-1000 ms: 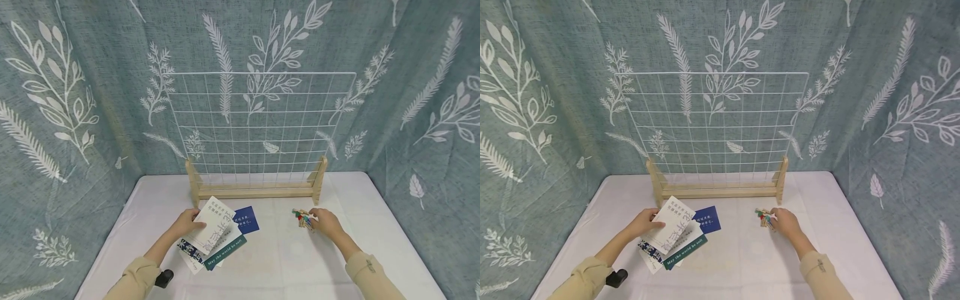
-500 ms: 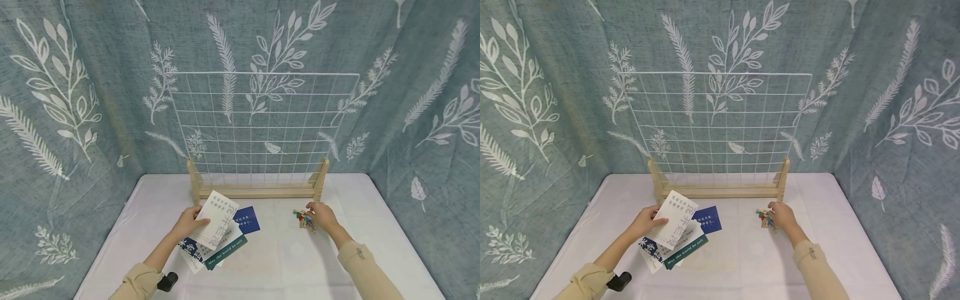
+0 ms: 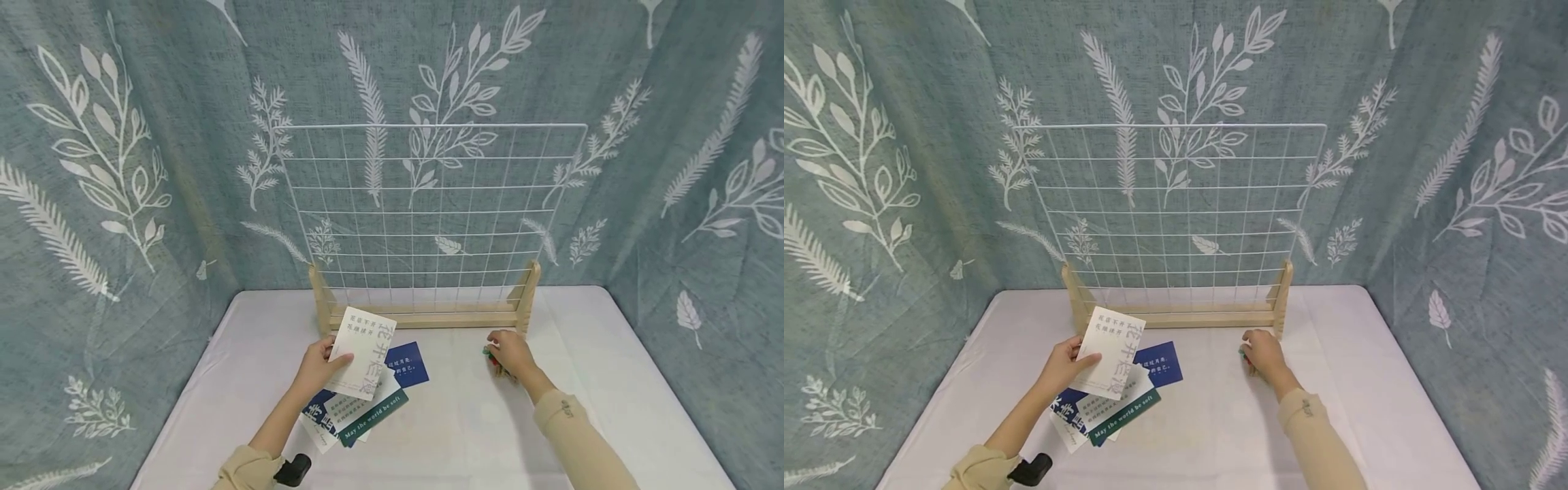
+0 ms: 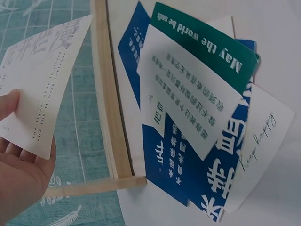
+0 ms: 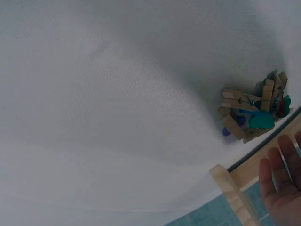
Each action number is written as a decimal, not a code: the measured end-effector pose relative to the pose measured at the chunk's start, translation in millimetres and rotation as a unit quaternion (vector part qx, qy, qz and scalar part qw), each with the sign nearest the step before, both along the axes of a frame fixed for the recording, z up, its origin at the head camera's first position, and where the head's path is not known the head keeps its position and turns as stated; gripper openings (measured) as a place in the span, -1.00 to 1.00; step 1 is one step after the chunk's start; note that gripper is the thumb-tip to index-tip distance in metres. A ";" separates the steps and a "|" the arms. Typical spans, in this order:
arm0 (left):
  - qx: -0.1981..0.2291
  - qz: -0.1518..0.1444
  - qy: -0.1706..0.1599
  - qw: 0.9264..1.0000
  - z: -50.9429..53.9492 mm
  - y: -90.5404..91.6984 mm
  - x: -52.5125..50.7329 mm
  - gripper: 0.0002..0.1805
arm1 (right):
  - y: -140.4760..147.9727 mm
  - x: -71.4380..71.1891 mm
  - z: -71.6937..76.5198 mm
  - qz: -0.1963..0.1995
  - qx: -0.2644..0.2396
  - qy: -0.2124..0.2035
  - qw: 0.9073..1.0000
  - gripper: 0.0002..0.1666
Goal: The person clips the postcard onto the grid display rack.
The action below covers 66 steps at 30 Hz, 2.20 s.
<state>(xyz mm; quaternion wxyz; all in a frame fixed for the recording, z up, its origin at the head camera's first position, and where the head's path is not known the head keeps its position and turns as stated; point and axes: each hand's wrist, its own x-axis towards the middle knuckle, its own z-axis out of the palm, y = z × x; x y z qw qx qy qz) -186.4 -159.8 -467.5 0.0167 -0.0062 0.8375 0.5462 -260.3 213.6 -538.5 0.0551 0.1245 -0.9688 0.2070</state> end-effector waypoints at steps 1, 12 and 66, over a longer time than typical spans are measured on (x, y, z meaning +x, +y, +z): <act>0.004 0.002 0.003 1.000 0.1 1.0 0.1 -0.61 | -0.6 -0.8 -1.8 0.001 -0.004 0.004 1.000 -0.85; 0.064 0.027 0.022 0.997 3.3 9.0 -0.7 -0.61 | -8.5 -4.1 -13.8 -0.032 -0.017 0.006 0.999 -0.85; 0.091 0.026 0.054 0.994 32.3 4.4 -12.6 -0.56 | -27.4 4.8 -9.3 -0.031 -0.100 0.051 0.993 -0.80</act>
